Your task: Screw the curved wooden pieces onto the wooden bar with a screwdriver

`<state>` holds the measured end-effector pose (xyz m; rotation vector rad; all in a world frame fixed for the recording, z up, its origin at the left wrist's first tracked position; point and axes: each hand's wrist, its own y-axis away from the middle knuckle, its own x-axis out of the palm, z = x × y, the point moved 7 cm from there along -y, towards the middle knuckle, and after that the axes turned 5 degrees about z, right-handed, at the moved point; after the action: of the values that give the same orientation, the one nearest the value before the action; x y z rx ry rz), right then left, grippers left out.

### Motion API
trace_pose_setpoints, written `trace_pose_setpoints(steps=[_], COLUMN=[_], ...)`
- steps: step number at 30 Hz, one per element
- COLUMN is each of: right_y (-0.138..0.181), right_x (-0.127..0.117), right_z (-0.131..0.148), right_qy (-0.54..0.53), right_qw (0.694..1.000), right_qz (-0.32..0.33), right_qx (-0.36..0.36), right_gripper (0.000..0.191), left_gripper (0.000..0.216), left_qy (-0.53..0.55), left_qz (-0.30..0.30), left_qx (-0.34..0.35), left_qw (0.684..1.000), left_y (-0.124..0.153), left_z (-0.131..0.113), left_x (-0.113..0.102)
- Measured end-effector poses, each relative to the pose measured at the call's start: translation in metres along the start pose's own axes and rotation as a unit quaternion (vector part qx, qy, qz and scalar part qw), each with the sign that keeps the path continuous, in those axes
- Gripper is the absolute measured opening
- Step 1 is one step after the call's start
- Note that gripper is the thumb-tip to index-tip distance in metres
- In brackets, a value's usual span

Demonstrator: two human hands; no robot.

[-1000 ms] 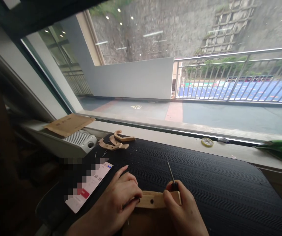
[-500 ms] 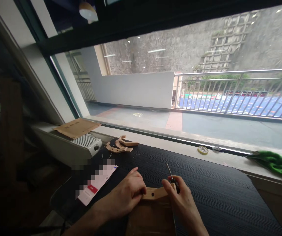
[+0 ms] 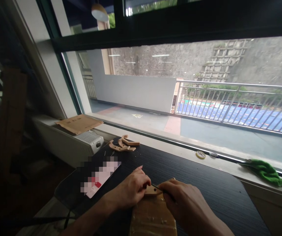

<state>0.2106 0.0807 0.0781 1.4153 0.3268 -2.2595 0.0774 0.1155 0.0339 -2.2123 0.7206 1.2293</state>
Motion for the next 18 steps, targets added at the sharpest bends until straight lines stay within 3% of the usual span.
trace_pose_setpoints(steps=[7,18], right_y=[-0.017,-0.028], right_x=[0.009,0.013], right_z=[0.011,0.013], right_qy=[0.085,0.105], right_qw=[0.996,0.994], right_qz=[0.029,0.041], right_qx=[-0.006,-0.011], right_gripper=[0.031,0.027], left_gripper=[0.025,0.026], left_qy=[0.002,0.010], left_qz=[-0.003,-0.009], left_qx=[0.009,0.017], left_qw=[1.000,1.000], left_y=[0.000,0.001], left_z=[0.003,0.003], left_x=[0.004,0.003])
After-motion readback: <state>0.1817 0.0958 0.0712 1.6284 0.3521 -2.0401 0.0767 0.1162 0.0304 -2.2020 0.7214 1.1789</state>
